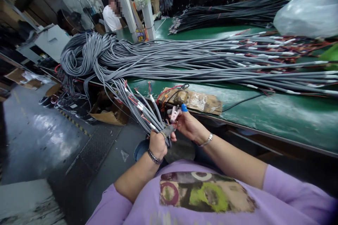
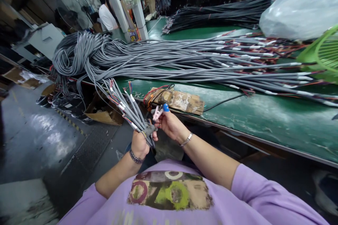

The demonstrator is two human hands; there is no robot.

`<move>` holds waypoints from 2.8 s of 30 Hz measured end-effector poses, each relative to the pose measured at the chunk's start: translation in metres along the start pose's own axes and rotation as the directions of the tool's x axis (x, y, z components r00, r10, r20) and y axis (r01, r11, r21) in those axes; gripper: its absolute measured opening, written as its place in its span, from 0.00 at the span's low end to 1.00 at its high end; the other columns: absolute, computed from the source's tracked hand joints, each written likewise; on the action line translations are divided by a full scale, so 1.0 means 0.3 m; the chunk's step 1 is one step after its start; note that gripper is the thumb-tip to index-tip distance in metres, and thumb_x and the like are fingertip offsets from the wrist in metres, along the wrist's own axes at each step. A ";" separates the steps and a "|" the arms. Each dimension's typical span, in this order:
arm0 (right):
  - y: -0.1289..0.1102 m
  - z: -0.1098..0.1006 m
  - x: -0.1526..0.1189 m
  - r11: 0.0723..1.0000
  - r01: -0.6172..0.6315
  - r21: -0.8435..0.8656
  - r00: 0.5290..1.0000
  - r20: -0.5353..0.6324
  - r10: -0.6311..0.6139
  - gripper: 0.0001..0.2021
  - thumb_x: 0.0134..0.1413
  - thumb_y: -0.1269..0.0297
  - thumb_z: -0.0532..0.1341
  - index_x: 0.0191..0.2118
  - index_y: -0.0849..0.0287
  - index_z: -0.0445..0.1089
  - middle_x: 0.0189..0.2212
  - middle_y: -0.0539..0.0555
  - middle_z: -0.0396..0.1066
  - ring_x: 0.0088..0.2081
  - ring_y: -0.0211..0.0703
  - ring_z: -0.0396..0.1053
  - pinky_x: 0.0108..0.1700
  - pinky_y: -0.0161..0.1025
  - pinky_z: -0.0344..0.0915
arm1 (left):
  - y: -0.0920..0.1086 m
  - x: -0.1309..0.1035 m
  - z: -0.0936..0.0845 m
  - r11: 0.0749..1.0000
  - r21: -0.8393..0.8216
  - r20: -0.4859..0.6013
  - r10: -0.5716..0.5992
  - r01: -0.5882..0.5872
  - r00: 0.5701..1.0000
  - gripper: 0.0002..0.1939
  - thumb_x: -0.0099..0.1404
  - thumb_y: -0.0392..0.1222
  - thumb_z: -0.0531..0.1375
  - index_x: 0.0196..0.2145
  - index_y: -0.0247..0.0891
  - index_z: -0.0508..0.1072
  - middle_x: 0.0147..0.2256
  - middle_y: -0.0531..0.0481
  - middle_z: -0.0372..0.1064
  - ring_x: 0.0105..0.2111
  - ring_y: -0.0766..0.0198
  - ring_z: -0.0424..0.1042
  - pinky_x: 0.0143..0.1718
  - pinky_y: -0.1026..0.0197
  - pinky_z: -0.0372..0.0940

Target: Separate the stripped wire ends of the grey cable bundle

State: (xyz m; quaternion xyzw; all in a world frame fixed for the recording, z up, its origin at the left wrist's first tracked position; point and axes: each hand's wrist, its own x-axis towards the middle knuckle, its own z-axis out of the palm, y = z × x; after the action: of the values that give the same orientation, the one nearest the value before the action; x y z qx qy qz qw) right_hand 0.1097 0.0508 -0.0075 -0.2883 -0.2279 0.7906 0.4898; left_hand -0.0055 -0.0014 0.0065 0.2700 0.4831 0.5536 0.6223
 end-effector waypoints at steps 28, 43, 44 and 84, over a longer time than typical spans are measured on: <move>-0.012 0.002 -0.023 1.000 -0.006 -0.029 1.000 -0.030 0.005 0.15 0.49 0.49 0.62 0.32 0.57 0.71 0.30 0.52 0.72 0.29 0.38 0.66 0.33 0.37 0.63 | 0.001 0.029 0.008 0.999 -0.007 -0.076 -0.054 0.054 0.996 0.18 0.40 0.48 0.69 0.24 0.33 0.70 0.16 0.54 0.65 0.15 0.70 0.64 0.17 0.67 0.62; -0.038 -0.018 -0.097 0.876 -0.070 -0.477 0.997 0.006 0.083 0.16 0.36 0.54 0.71 0.25 0.61 0.68 0.20 0.47 0.66 0.22 0.31 0.58 0.27 0.32 0.57 | -0.041 -0.015 -0.042 0.995 0.089 0.000 0.048 -0.048 0.999 0.16 0.46 0.49 0.67 0.20 0.34 0.69 0.14 0.54 0.64 0.14 0.69 0.64 0.19 0.64 0.64; -0.043 -0.018 -0.096 0.854 -0.052 -0.518 0.997 0.022 0.074 0.16 0.36 0.54 0.70 0.24 0.61 0.68 0.20 0.47 0.66 0.22 0.32 0.58 0.27 0.32 0.56 | -0.041 -0.017 -0.044 0.993 0.112 0.027 0.046 -0.049 0.999 0.16 0.46 0.49 0.68 0.20 0.34 0.69 0.14 0.54 0.65 0.14 0.69 0.64 0.19 0.64 0.64; -0.010 0.011 -0.011 1.000 0.020 -0.006 0.998 0.066 -0.019 0.18 0.49 0.48 0.62 0.28 0.60 0.70 0.21 0.49 0.67 0.23 0.36 0.62 0.25 0.35 0.61 | 0.008 0.037 -0.006 0.999 0.005 0.137 -0.037 0.037 0.990 0.13 0.44 0.43 0.68 0.21 0.32 0.70 0.14 0.55 0.64 0.13 0.72 0.60 0.15 0.67 0.58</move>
State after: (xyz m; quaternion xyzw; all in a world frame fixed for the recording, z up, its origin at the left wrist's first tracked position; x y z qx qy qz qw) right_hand 0.1104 0.0488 -0.0025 -0.2614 -0.2493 0.7941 0.4888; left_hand -0.0091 0.0093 0.0045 0.2990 0.4449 0.5215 0.6638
